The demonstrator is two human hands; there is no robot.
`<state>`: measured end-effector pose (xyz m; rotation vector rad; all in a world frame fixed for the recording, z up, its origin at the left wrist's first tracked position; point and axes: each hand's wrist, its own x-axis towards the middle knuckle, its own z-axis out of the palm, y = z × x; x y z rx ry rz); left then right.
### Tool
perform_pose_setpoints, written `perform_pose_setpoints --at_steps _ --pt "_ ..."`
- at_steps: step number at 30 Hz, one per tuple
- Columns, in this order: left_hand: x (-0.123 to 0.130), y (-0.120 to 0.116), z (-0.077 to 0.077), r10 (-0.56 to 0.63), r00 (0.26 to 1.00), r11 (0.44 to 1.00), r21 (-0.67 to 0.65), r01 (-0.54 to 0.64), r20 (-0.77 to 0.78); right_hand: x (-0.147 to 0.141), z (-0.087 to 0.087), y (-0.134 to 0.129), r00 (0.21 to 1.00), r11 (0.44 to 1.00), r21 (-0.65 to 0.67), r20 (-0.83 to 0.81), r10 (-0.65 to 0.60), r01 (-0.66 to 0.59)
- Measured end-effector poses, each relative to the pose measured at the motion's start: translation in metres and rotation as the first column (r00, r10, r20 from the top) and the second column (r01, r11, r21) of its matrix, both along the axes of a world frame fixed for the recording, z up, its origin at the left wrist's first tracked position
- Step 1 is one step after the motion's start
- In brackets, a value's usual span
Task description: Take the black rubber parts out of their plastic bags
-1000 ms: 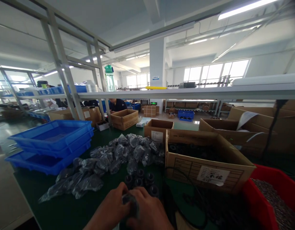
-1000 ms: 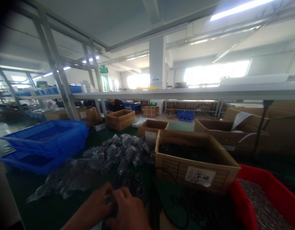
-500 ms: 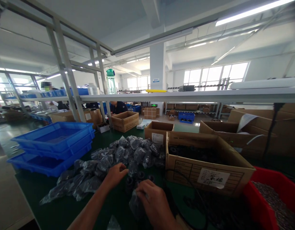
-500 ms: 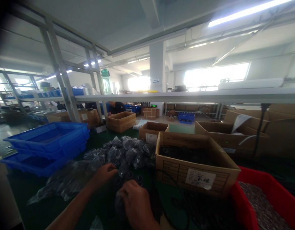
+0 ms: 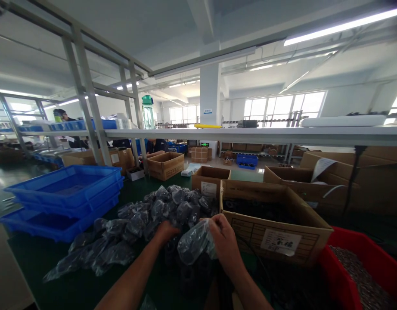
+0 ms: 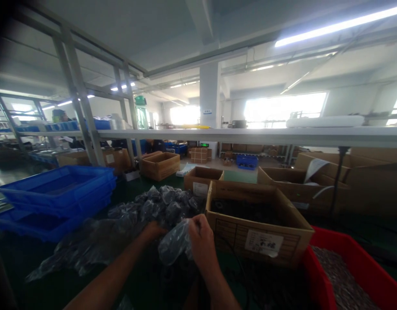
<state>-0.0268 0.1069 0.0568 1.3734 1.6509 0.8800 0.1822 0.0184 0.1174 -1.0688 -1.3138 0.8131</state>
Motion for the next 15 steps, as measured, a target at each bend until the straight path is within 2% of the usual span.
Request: perform_pose_setpoints --at_steps 4,7,9,11,15 --pt "-0.005 -0.009 0.015 0.032 0.987 0.999 0.032 -0.037 0.158 0.005 -0.009 0.003 0.997 0.997 -0.008 -0.018 -0.08 0.08" --pt "-0.011 -0.02 0.031 0.051 0.955 0.995 0.072 -0.075 0.292 0.001 -0.007 -0.004 0.981 0.995 0.052 0.171 -0.089 0.081" --pt "-0.012 -0.03 0.042 0.048 0.921 0.989 0.111 -0.098 0.387 -0.006 -0.004 -0.008 0.954 0.994 0.102 0.29 -0.078 0.05" --pt "-0.006 -0.043 0.049 0.041 0.877 0.981 0.149 -0.127 0.479 -0.014 -0.001 -0.009 0.937 0.991 0.132 0.342 -0.064 0.02" --pt "0.01 -0.067 0.051 0.026 0.77 0.967 0.18 -0.182 0.638 -0.028 -0.001 -0.005 0.922 0.986 0.165 0.385 -0.035 -0.031"
